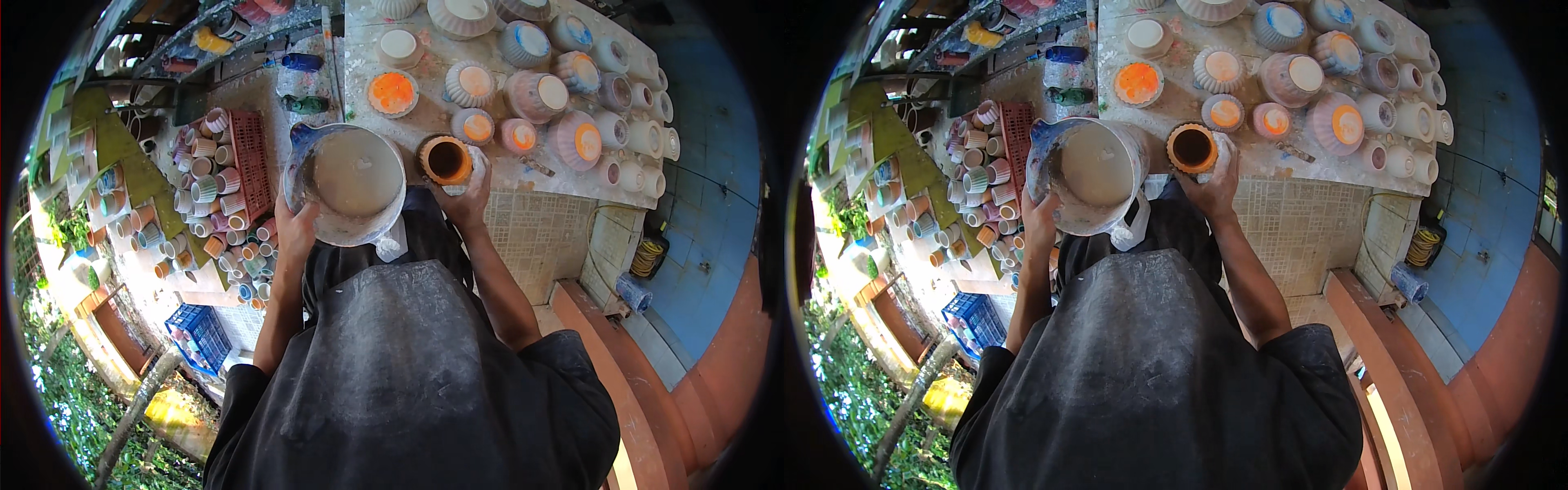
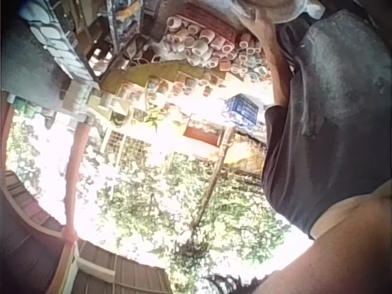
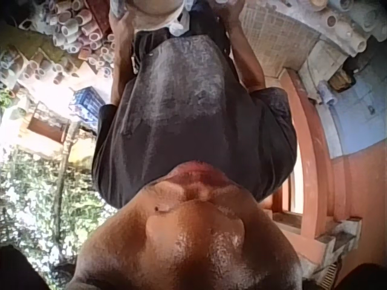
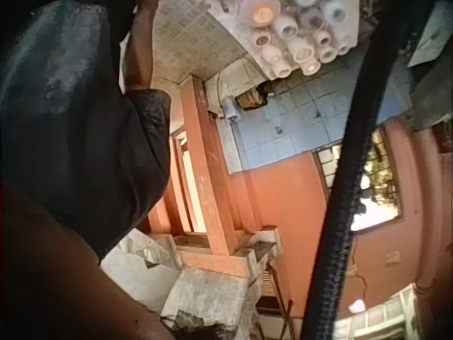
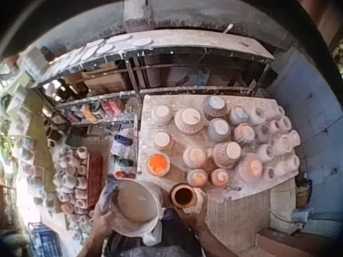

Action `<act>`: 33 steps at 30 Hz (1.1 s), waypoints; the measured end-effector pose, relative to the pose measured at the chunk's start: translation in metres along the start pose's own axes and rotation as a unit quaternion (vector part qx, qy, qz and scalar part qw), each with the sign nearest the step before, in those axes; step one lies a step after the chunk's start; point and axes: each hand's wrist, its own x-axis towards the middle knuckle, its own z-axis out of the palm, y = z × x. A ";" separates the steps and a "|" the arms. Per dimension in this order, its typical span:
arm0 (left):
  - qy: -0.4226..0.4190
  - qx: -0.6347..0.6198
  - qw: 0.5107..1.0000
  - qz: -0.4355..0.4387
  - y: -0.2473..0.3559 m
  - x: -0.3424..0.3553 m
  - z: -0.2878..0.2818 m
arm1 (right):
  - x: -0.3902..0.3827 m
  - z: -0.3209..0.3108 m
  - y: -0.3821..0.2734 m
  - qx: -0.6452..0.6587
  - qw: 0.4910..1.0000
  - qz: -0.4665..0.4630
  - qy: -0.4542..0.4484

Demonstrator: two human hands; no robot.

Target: Mix plaster and pour it into molds to create ceramic pieces.

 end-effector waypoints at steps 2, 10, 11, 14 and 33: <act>0.003 0.024 0.999 0.023 -0.001 0.000 0.000 | -0.002 -0.002 0.000 0.009 1.000 0.007 -0.003; -0.004 -0.001 1.000 -0.017 0.004 -0.002 0.001 | -0.005 -0.003 -0.001 0.018 0.999 0.012 -0.027; -0.004 0.001 1.000 -0.025 0.005 -0.002 0.000 | -0.005 -0.003 0.000 0.017 0.999 0.010 -0.027; -0.012 -0.027 0.999 0.028 -0.006 0.002 -0.002 | -0.006 -0.003 0.004 0.012 0.999 0.006 -0.029; -0.007 -0.035 0.999 0.007 -0.005 0.003 -0.001 | -0.001 -0.010 0.004 0.011 0.998 0.001 -0.059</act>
